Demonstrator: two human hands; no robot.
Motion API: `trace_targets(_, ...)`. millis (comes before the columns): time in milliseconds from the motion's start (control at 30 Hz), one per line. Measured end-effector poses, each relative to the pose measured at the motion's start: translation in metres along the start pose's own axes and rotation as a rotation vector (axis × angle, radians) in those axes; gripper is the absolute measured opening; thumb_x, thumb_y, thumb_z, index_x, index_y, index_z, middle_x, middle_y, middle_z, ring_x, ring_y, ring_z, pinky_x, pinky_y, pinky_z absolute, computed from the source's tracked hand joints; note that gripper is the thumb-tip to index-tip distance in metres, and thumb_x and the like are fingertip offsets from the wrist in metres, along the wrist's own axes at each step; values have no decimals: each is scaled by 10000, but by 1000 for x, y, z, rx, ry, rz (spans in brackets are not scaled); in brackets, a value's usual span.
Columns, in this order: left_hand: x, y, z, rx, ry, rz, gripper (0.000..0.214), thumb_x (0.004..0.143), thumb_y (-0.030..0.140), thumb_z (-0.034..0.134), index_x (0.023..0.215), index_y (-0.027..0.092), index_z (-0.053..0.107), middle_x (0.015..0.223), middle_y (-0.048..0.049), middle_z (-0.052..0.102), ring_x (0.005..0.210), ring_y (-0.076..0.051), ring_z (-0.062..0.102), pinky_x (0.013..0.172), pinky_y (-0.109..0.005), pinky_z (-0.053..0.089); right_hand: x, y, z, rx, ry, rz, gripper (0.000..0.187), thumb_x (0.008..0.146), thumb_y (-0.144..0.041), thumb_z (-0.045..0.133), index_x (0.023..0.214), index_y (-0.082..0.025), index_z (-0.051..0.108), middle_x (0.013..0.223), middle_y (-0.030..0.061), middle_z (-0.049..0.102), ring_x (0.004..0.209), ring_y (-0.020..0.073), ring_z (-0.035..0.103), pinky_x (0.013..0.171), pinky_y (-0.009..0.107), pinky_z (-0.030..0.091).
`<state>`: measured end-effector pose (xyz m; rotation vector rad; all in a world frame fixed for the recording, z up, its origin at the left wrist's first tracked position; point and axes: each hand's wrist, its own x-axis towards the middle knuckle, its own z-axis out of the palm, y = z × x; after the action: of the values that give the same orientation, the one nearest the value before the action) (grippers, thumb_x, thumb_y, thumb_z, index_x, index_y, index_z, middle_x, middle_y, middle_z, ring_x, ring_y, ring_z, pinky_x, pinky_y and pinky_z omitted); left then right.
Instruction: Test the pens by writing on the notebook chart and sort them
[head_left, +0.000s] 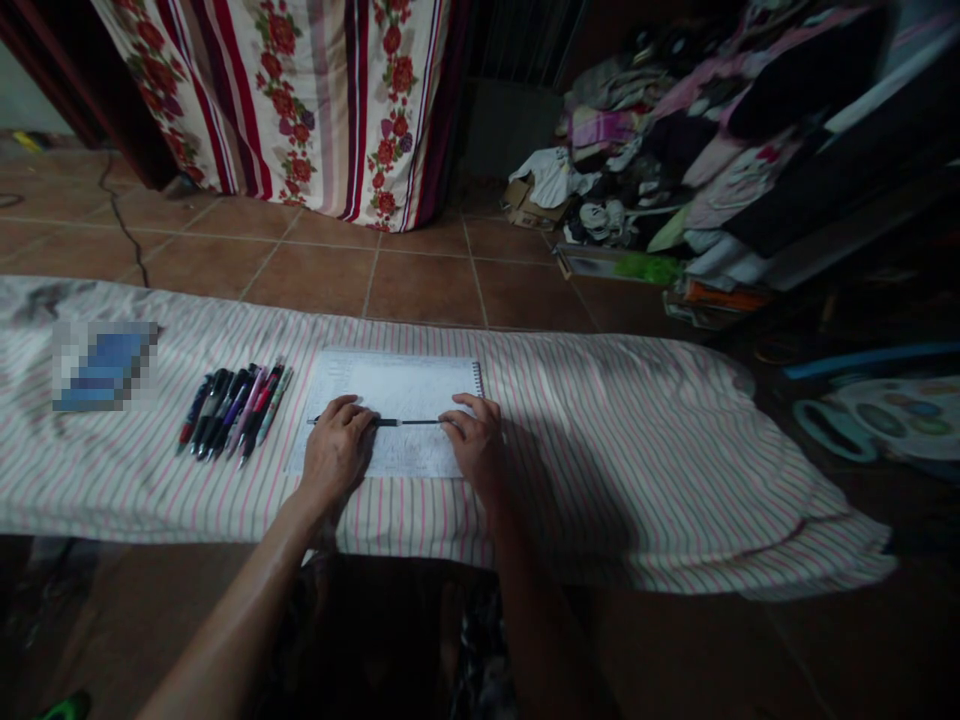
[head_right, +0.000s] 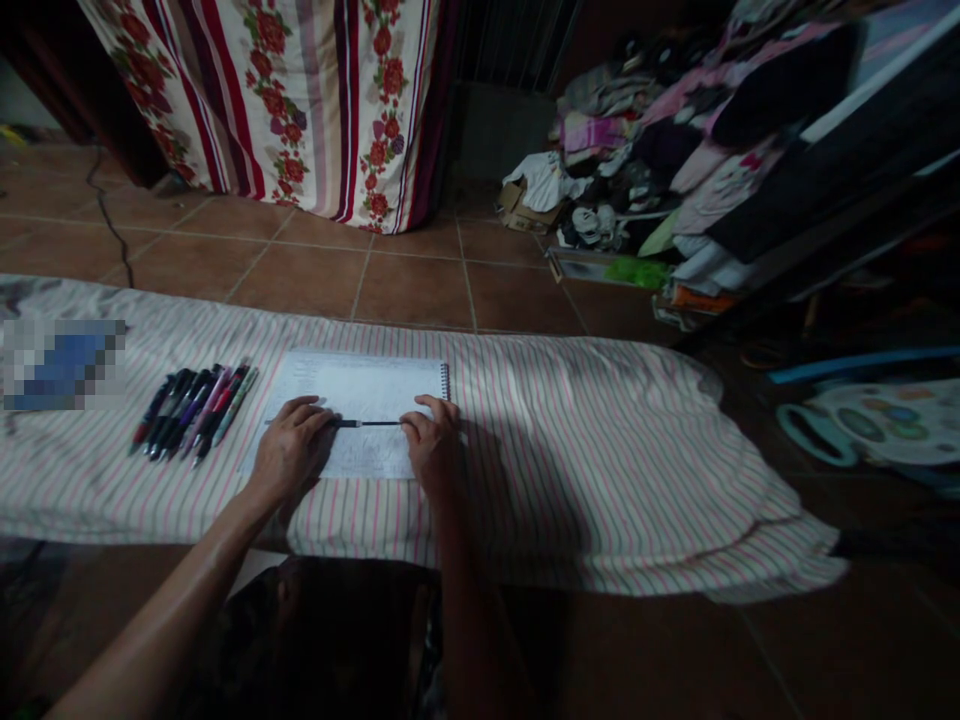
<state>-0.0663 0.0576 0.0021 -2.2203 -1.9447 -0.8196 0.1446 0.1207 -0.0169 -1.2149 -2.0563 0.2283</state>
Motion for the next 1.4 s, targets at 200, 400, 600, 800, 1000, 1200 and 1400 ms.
trace_targets(200, -2, -5, -2, -17, 2, -5, 234, 852, 179, 437, 923, 183, 659, 901, -89, 660, 1054, -248, 507, 838, -417, 491, -1, 1, -3, -6, -2, 7, 90, 756, -183, 611, 763, -239, 681, 1033, 50, 571, 1010, 234, 449, 897, 404, 422)
trace_targets(400, -5, -12, -1, 25, -20, 6, 225, 838, 158, 455, 943, 165, 654, 918, -92, 656, 1062, -251, 495, 842, -390, 488, 0, 7, -3, -13, 13, 16, 80, 766, -213, 605, 749, -231, 681, 1046, 51, 575, 1018, 231, 455, 890, 402, 422)
trace_targets(600, -5, -15, -1, 26, 4, 16, 233, 832, 142, 447, 939, 178, 651, 905, -88, 658, 1053, -246, 503, 831, -395, 494, -1, 10, -3, -11, 14, 2, 79, 766, -220, 601, 747, -229, 677, 1047, 55, 579, 1016, 231, 461, 884, 411, 420)
trace_targets(800, -6, -15, -3, 33, 9, 8, 236, 841, 158, 440, 933, 182, 656, 905, -90, 653, 1039, -246, 508, 829, -392, 495, -1, 12, -6, -19, 13, -9, 65, 753, -201, 613, 750, -226, 673, 1044, 54, 580, 1009, 230, 466, 884, 404, 426)
trace_targets(1000, -5, -17, -6, 57, -15, -4, 231, 845, 173, 449, 943, 146, 656, 923, -108, 644, 1021, -248, 508, 837, -378, 484, 0, 13, -7, -13, 30, -9, 63, 752, -188, 616, 740, -212, 673, 1029, 62, 580, 1000, 227, 467, 875, 390, 437)
trace_targets(1200, -5, -16, -6, 64, -22, -15, 235, 843, 164, 440, 940, 158, 654, 931, -106, 641, 1026, -248, 506, 830, -381, 484, 0, 9, -7, -18, 29, 10, 70, 764, -196, 602, 749, -211, 669, 1018, 62, 585, 996, 228, 465, 871, 391, 437)
trace_targets(1400, -3, -11, -6, 62, -27, -10, 225, 848, 199, 462, 935, 142, 660, 914, -110, 641, 999, -246, 511, 825, -373, 486, 2, -2, -7, -36, 23, -3, 69, 768, -201, 607, 744, -202, 671, 1013, 68, 584, 995, 231, 457, 892, 387, 423)
